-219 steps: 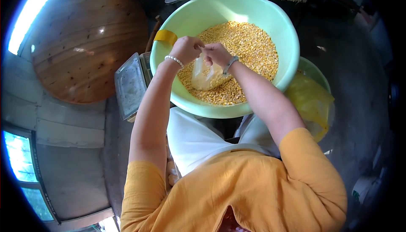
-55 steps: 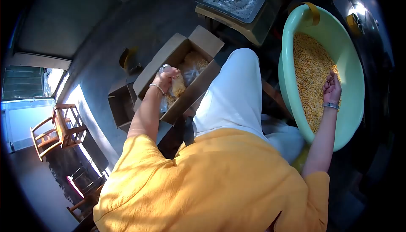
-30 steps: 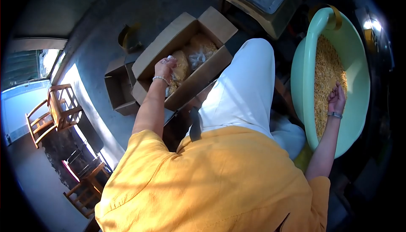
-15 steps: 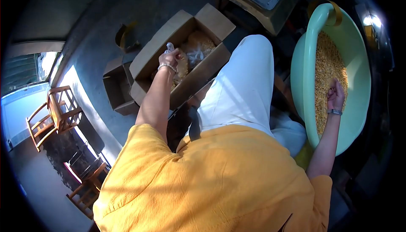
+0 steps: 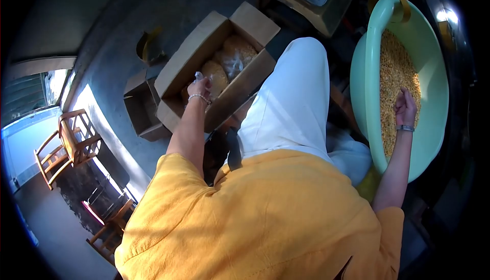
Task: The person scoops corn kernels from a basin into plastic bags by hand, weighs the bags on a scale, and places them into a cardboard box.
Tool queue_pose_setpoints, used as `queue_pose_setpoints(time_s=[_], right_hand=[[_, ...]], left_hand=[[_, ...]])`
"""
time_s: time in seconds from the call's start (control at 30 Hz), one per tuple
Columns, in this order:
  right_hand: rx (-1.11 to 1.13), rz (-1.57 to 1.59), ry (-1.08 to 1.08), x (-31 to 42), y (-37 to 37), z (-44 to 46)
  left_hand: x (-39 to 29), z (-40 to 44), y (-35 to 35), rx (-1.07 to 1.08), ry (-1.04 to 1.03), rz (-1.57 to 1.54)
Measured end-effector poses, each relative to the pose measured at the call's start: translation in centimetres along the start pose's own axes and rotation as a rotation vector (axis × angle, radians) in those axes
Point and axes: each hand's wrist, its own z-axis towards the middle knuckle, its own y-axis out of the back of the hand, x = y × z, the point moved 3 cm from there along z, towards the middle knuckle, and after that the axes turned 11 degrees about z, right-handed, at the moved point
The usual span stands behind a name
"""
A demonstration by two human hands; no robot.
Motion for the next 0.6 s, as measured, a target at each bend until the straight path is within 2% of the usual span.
queue_pose_setpoints(time_s=[0.07, 0.1, 0.23, 0.33, 0.37, 0.47, 0.57, 0.6], right_hand=[[0.005, -0.003, -0.003, 0.1, -0.4, -0.1], [0.002, -0.009, -0.011, 0.1, -0.3, -0.4], [0.003, -0.033, -0.009, 0.0, -0.4, -0.4], [0.002, -0.070, -0.012, -0.2, -0.4, -0.3], [-0.004, -0.075, -0.017, -0.3, -0.3, -0.3], [-0.003, -0.069, -0.027, -0.5, -0.2, -0.3], [0.011, -0.068, -0.032, -0.6, -0.2, -0.2], [0.016, -0.070, -0.030, -0.7, -0.2, -0.2]], left_hand=[[0.7, -0.2, 1.0, -0.007, -0.017, 0.177], [-0.1, -1.8, 1.0, -0.022, -0.020, 0.166], [1.1, 0.5, 1.4, 0.156, -0.297, 0.728], [-0.4, -2.5, 1.1, 0.152, -0.353, 1.261], [0.3, -1.9, 1.1, 0.132, -0.508, 1.467], [0.3, -2.7, 0.4, 0.118, -0.649, 1.668], [-0.2, -3.0, -0.1, 0.120, -0.833, 1.790], [-0.4, -2.8, -0.1, 0.113, -0.828, 1.753]])
